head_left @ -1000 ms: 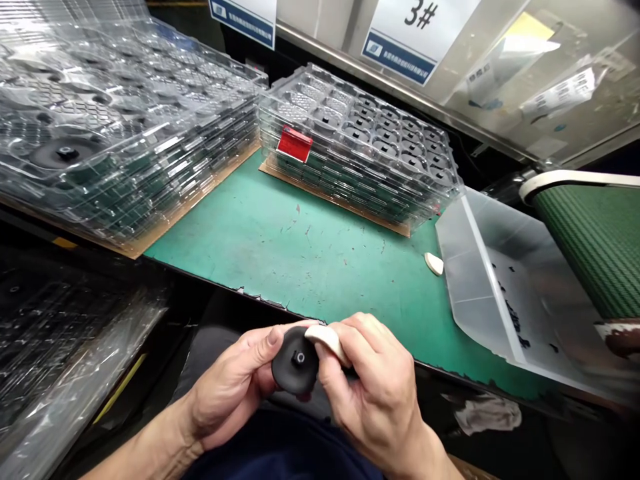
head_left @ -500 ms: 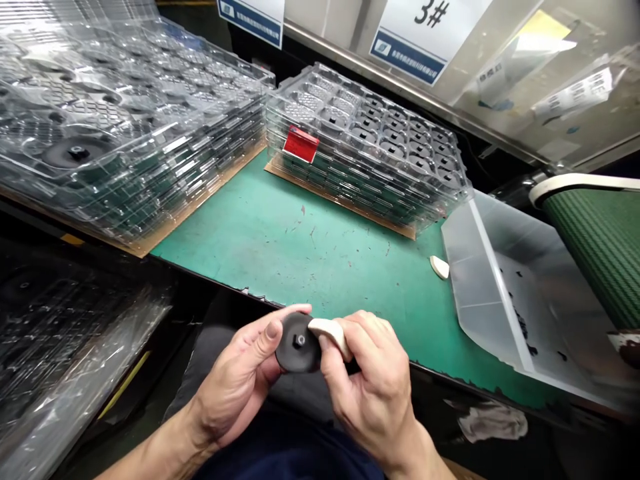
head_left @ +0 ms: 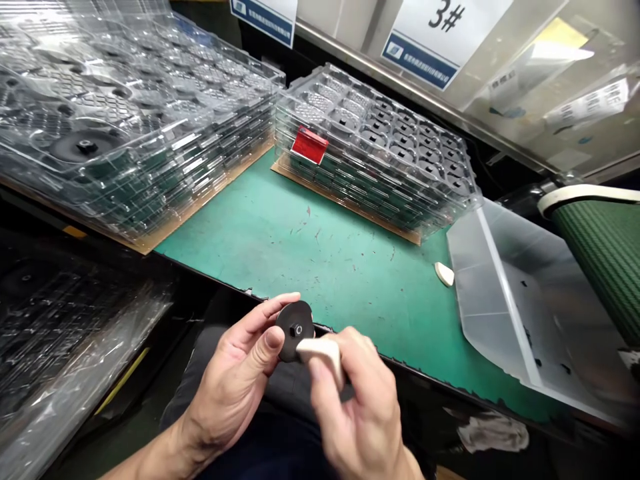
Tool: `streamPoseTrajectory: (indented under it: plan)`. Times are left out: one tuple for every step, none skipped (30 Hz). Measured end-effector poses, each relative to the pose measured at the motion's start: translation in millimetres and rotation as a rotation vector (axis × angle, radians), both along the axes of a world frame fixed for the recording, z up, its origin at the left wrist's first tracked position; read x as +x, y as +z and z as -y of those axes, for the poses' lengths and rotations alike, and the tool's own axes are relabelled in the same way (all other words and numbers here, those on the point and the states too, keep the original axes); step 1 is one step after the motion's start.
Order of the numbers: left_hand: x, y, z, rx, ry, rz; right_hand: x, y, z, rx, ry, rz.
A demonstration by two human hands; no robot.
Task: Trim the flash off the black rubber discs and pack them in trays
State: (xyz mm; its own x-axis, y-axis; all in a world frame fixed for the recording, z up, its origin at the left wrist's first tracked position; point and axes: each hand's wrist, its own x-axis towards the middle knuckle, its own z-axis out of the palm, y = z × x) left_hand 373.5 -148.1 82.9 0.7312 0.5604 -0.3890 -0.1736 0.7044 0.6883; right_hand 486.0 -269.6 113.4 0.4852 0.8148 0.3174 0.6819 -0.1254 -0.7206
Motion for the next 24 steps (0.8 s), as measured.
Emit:
streamPoseTrajectory:
  plan:
    - [0, 1.0, 0, -0.030, -0.006, -0.001, 1, 1.1, 1, 0.010, 0.036, 0.014]
    - [0, 1.6, -1, -0.060, -0.016, 0.001, 2, 2.1, 1, 0.012, 0.063, 0.034]
    - [-1, 2.1, -1, -0.090, -0.037, 0.003, 3, 2.9, 1, 0.003, 0.072, 0.059]
    - [-2, 2.3, -2, -0.114, -0.069, 0.000, 5, 3.5, 2, -0.018, 0.063, 0.087]
    - [-3, 2.3, -3, -0.131, -0.107, -0.008, 8, 4.1, 2, -0.045, 0.042, 0.108]
    - [-4, 2.2, -4, -0.141, -0.142, -0.019, 10, 4.7, 3, -0.069, 0.030, 0.122]
    - [-5, 2.1, -5, -0.150, -0.170, -0.031, 13, 5.5, 3, -0.081, 0.035, 0.129]
    - [-6, 2.0, -6, -0.155, -0.183, -0.039, 14, 6.5, 3, -0.083, 0.056, 0.132]
    - [-6, 1.9, -8, -0.160, -0.182, -0.045, 16, 7.9, 3, -0.083, 0.079, 0.137]
    - [-6, 1.8, -9, -0.165, -0.186, -0.039, 17, 9.6, 3, -0.083, 0.095, 0.149]
    - [-6, 1.8, -10, -0.169, -0.210, -0.027, 18, 11.3, 3, -0.086, 0.102, 0.170]
    - [-5, 1.8, -10, -0.170, -0.256, -0.010, 19, 13.1, 2, -0.092, 0.100, 0.197]
    - [-5, 1.8, -11, -0.173, -0.316, 0.007, 20, 14.6, 1, -0.099, 0.094, 0.225]
    - [-5, 1.8, -12, -0.176, -0.369, 0.022, 21, 15.6, 1, -0.101, 0.096, 0.254]
    - [-4, 1.8, -12, -0.180, -0.401, 0.032, 22, 16.2, 0, -0.100, 0.102, 0.277]
    - [-4, 1.8, -12, -0.185, -0.397, 0.036, 22, 16.2, 0, -0.098, 0.108, 0.294]
    - [-4, 1.8, -12, -0.188, -0.363, 0.031, 23, 15.7, -1, -0.102, 0.107, 0.302]
    - [-4, 1.7, -12, -0.188, -0.313, 0.019, 23, 15.1, -1, -0.111, 0.097, 0.304]
    - [-4, 1.5, -12, -0.184, -0.272, 0.004, 23, 14.5, -1, -0.124, 0.084, 0.301]
    - [-4, 1.4, -11, -0.177, -0.260, -0.004, 23, 14.1, -2, -0.133, 0.073, 0.295]
    - [-4, 1.4, -10, -0.169, -0.274, -0.004, 23, 14.2, -2, -0.134, 0.070, 0.292]
    - [-3, 1.5, -9, -0.160, -0.304, 0.011, 23, 14.7, -3, -0.125, 0.073, 0.294]
    - [-3, 1.8, -9, -0.157, -0.332, 0.031, 22, 15.4, -4, -0.110, 0.077, 0.299]
    - [-3, 2.2, -8, -0.156, -0.334, 0.049, 22, 16.1, -5, -0.092, 0.075, 0.305]
